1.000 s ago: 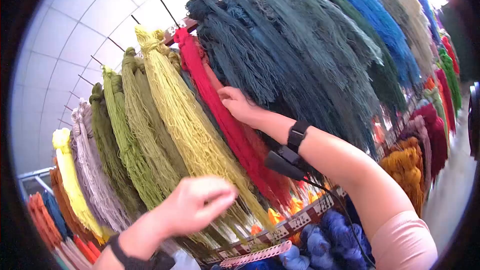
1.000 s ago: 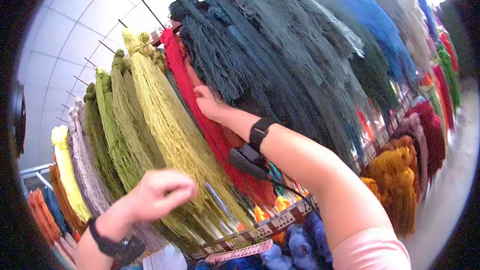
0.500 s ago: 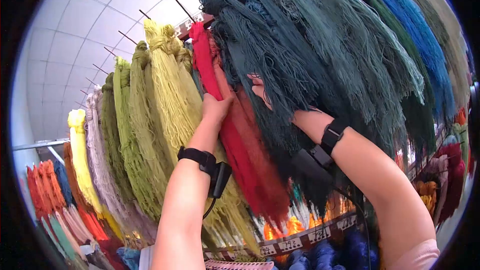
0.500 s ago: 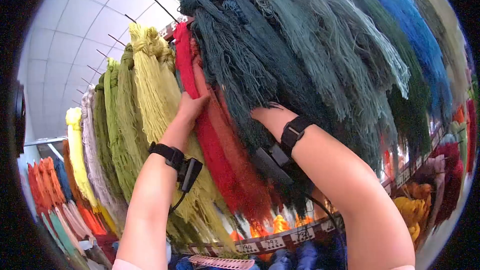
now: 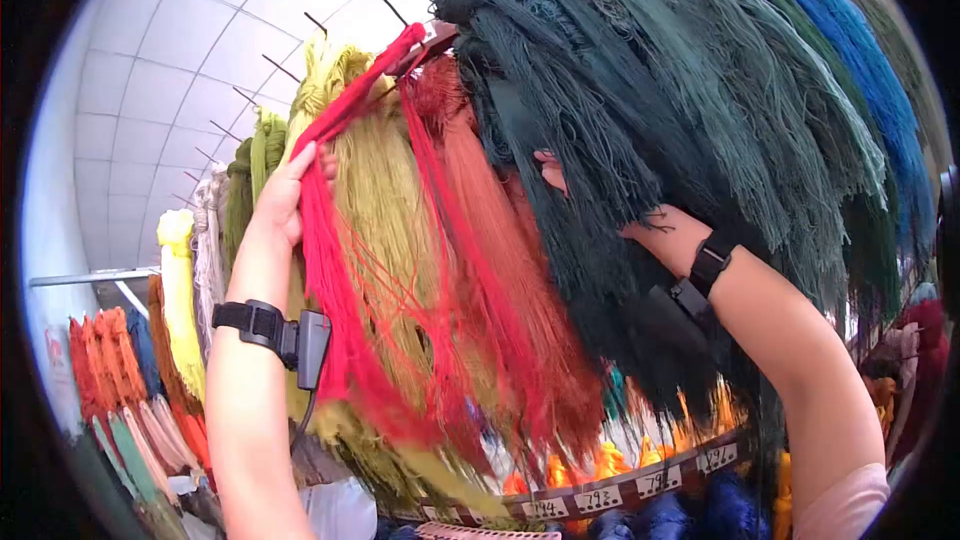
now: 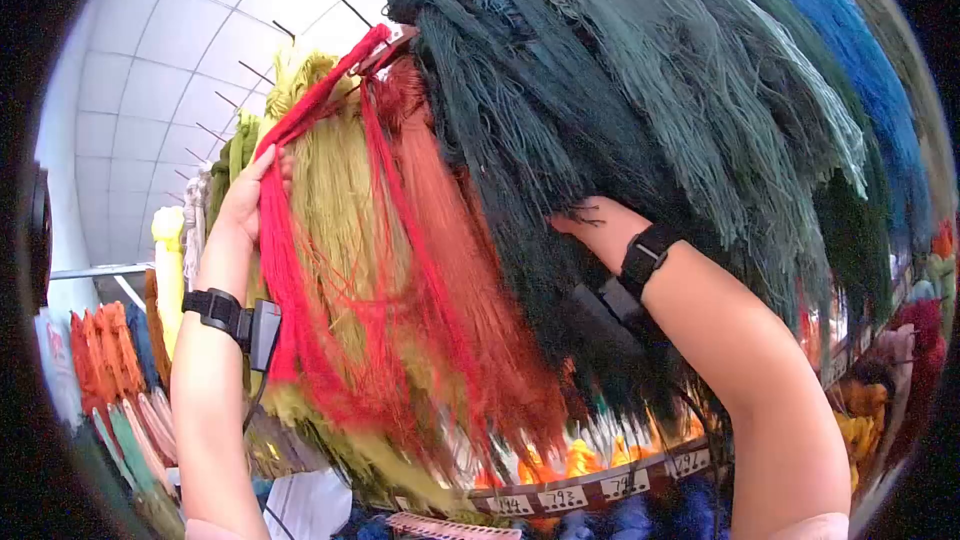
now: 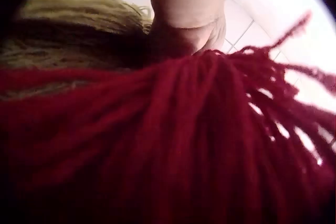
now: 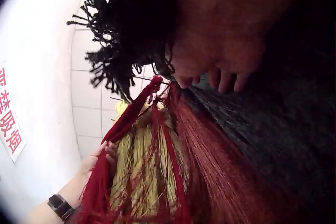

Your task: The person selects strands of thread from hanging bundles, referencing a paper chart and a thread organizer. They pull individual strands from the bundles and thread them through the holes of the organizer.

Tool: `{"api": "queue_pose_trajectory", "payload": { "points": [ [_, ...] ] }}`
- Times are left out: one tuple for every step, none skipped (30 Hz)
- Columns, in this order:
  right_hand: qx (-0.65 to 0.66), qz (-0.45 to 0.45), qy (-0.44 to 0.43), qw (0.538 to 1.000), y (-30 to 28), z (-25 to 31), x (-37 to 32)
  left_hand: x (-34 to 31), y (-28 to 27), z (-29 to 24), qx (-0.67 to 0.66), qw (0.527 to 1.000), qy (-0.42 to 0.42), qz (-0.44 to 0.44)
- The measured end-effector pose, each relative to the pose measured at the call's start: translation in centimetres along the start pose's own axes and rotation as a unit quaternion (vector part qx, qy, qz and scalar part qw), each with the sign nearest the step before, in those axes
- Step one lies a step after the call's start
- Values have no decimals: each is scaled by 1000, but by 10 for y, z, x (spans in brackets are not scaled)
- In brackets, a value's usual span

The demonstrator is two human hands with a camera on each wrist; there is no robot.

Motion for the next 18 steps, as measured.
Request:
{"api": "queue_pose_trajectory", "payload": {
  "points": [
    [64,42,64,995,-2,-1,-1,6,-12,-1,-12,1000,-3,12],
    [-52,-19,-78,995,-11,19,-16,3,-14,-7,-21,1000,0,-2],
    [-9,27,-2,1000,-14,18,-15,3,-17,-8,-37,999,-4,-2],
    [34,74,75,994,-16,20,-14,4,-20,-7,-53,999,-9,-3],
    [76,119,151,978,-13,17,-15,4,-21,-8,-70,997,-14,-3],
    [21,100,113,988,-12,16,-12,-2,-18,-10,-79,996,-16,-26],
    [-33,81,76,993,-8,8,-9,-2,-18,-9,-72,997,-13,-25],
    [-87,62,38,994,-8,14,-9,-2,-19,-8,-67,997,-9,-23],
    [-49,59,67,995,-10,14,-9,-2,-20,-7,-61,998,-6,-21],
    [-9,56,96,994,-13,18,-10,-3,-19,-6,-62,998,-6,-21],
    [30,52,125,990,-16,20,-11,-5,-17,-5,-63,998,-6,-20],
    [16,58,126,990,-15,21,-11,-7,-15,-5,-65,998,-7,-20],
    [1,63,128,990,-14,20,-11,-8,-12,-4,-67,998,-9,-14],
    [-13,69,129,989,-14,21,-11,-10,-9,-4,-69,998,-11,-8],
    [-27,74,131,988,-13,21,-10,-11,-6,-4,-71,997,-13,-2],
    [-40,80,133,987,-12,21,-10,-12,-2,-4,-70,997,-13,12],
    [-54,85,135,986,-11,21,-11,-13,2,-5,-69,997,-14,26],
    [-63,62,103,991,-11,22,-11,-15,6,-5,-67,997,-14,40]
  ]
}}
Point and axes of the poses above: each hand's wrist, its own x-axis towards the middle knuckle, its own y-axis out of the palm, z = x × y, the point moved 8 cm from there along x, towards the middle knuckle, and after that the axes turned 14 degrees about y, right-handed, at the moved point
